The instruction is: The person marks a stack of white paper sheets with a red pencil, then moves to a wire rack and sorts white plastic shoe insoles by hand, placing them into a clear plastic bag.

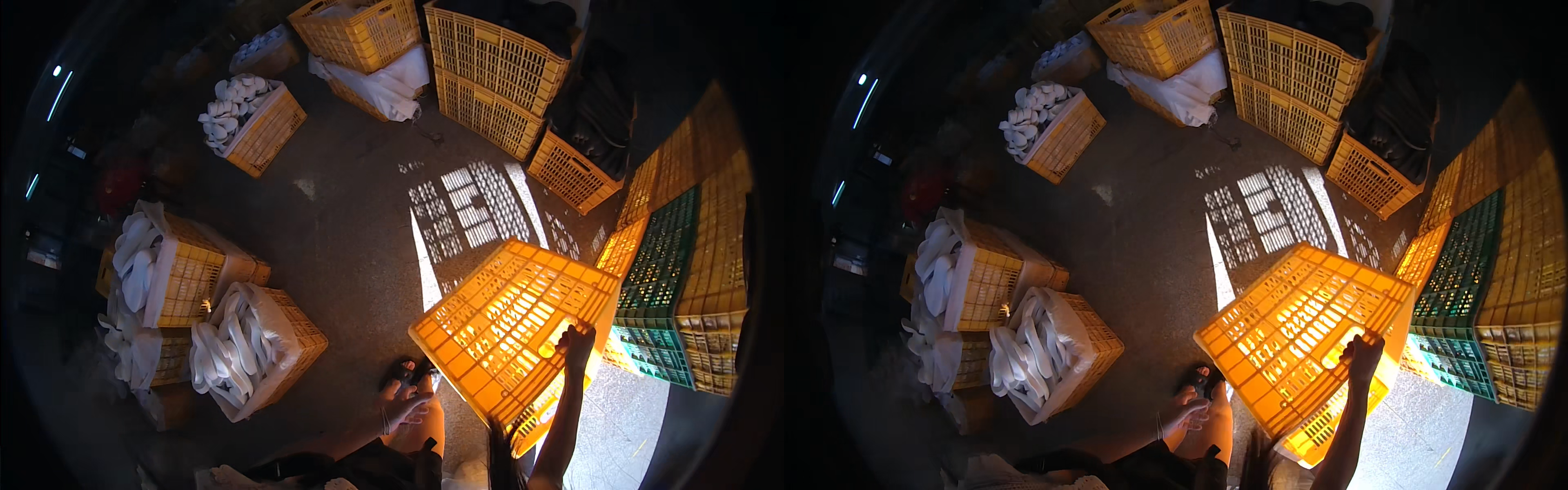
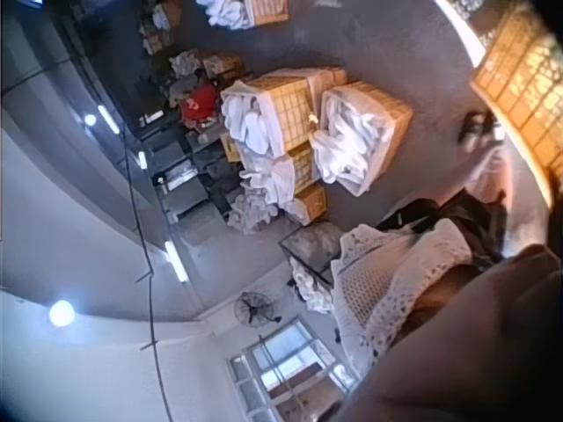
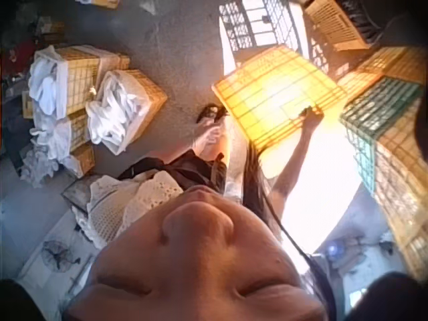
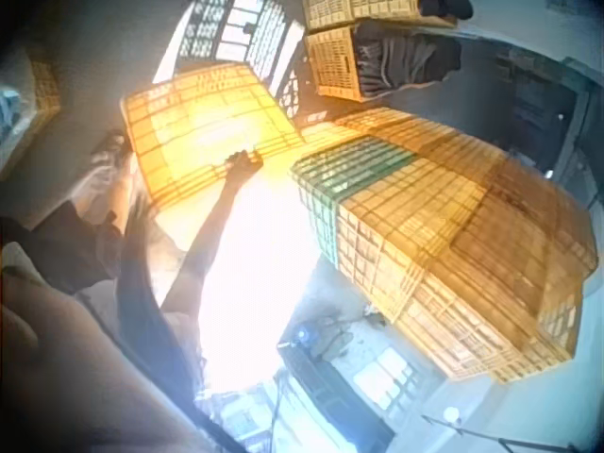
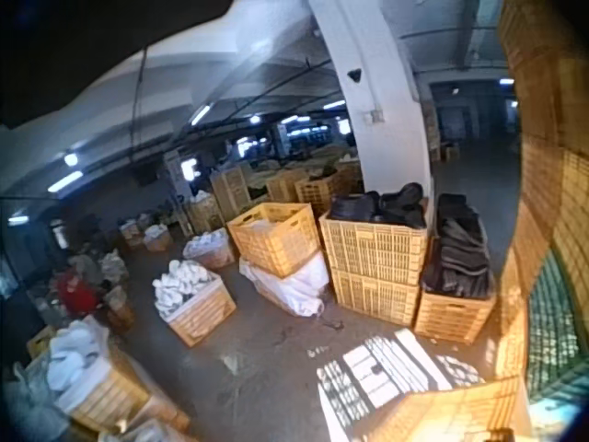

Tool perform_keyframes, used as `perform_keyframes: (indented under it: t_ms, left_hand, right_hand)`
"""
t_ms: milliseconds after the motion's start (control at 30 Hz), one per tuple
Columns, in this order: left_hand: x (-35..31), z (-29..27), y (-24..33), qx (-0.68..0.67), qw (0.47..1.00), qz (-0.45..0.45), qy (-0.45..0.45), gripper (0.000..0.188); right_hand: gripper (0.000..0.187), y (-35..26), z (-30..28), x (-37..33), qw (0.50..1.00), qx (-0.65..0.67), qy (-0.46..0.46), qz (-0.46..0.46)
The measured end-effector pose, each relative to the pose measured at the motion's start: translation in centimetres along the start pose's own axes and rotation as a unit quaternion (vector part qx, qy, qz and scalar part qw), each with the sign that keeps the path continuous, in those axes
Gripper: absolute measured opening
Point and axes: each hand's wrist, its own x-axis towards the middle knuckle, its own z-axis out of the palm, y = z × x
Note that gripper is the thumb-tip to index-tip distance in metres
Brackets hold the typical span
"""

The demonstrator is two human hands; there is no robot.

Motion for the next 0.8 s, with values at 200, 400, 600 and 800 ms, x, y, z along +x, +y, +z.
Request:
perform_keyframes:
  t_ms: [200,400,600,800]
  left_hand:
    - [-16.8,13.8,9.1,-0.148,0.882,0.307,-0.326,0.086]
    - [-25.3,29.0,11.8,-0.224,0.688,0.624,-0.295,0.08]
    - [-31.1,45.9,19.2,-0.115,0.508,0.772,-0.365,0.082]
    - [-38.6,59.1,24.9,-0.071,0.374,0.866,-0.324,0.093]
  right_hand:
    - [0.025,-31.0,2.1,-9.1,0.953,0.103,-0.168,-0.232]
    - [0.052,-50.3,-6.2,-23.4,0.79,0.13,-0.308,-0.514]
    - [0.058,-60.4,-27.6,-30.4,0.725,0.027,-0.124,-0.677]
    - [0.092,-70.5,-46.9,-36.5,0.37,-0.261,0.148,-0.879]
